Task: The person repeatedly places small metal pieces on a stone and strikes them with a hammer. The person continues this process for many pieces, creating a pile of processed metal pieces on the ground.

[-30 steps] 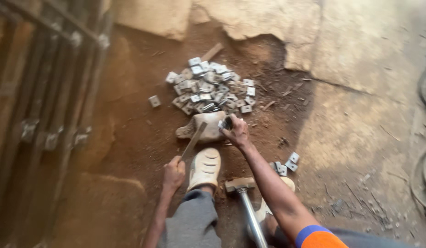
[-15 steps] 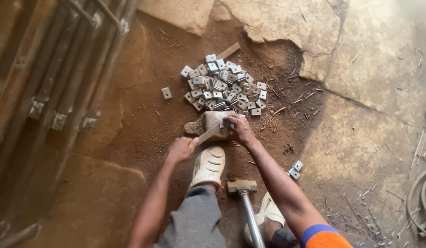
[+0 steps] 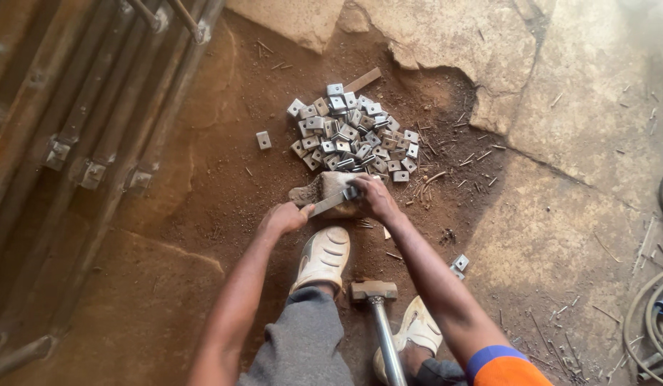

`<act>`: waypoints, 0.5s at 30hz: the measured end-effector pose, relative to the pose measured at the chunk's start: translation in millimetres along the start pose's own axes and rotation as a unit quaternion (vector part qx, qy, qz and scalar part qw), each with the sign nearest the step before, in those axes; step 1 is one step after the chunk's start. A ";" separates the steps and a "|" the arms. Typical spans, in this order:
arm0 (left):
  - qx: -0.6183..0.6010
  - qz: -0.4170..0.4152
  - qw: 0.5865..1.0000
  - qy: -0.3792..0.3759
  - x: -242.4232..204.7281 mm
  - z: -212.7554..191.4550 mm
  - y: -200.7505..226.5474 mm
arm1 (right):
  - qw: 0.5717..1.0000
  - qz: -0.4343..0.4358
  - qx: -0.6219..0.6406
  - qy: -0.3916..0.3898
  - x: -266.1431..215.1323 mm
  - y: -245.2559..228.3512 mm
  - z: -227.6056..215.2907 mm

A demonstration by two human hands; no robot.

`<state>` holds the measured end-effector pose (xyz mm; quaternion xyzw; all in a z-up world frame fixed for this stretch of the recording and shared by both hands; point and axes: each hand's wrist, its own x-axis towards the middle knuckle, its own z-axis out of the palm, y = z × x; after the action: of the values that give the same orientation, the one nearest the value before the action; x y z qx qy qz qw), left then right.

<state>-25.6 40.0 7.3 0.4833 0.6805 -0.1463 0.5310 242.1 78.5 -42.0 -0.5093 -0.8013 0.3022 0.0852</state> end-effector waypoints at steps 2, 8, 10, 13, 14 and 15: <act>0.001 -0.017 1.000 0.003 -7.5 0.9 4.8 | 0.993 0.074 0.018 0.091 -20.3 -0.8 4.1; -0.004 -0.025 1.000 0.010 -12.6 8.8 4.9 | 0.939 0.341 -0.039 -0.008 -208.2 -10.8 44.2; 0.000 -0.022 1.000 0.020 -10.2 11.6 1.8 | 0.848 0.451 0.084 -0.265 -270.0 -20.7 68.3; 0.008 0.007 0.999 0.048 -8.3 16.8 0.0 | 0.667 0.580 0.418 -0.210 -313.0 -32.7 93.7; 0.003 0.012 0.999 0.049 -6.1 19.8 2.6 | 0.545 0.606 0.561 -0.145 -316.1 -34.5 95.6; -0.003 0.011 0.999 0.052 -5.9 21.6 -0.5 | 0.401 0.606 0.683 -0.080 -313.3 -39.4 97.9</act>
<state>-13.6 21.4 3.7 0.4960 0.7022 -0.1130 0.4981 314.7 -244.0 -44.5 -0.6068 0.1868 0.7608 0.1344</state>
